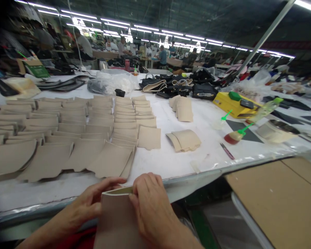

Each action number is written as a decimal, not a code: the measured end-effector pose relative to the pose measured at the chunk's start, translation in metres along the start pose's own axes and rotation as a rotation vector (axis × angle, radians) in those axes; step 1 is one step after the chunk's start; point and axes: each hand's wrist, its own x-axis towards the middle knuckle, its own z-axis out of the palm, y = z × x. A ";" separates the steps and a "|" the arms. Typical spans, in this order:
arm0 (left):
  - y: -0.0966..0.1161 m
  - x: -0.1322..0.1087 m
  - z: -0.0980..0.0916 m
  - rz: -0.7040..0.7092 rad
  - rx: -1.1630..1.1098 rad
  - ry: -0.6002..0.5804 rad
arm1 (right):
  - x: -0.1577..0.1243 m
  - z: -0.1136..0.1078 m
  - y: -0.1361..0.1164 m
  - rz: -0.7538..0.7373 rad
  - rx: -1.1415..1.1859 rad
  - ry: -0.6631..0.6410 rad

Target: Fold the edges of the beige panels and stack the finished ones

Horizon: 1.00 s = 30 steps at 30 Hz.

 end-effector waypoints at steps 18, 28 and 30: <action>-0.007 -0.007 -0.011 -0.199 0.706 0.123 | -0.044 0.051 0.010 0.113 0.102 -0.199; -0.011 -0.008 -0.009 -0.239 0.789 0.111 | -0.042 0.053 0.010 0.144 0.137 -0.237; -0.010 -0.007 -0.009 -0.232 0.800 0.100 | -0.042 0.053 0.009 0.161 0.126 -0.252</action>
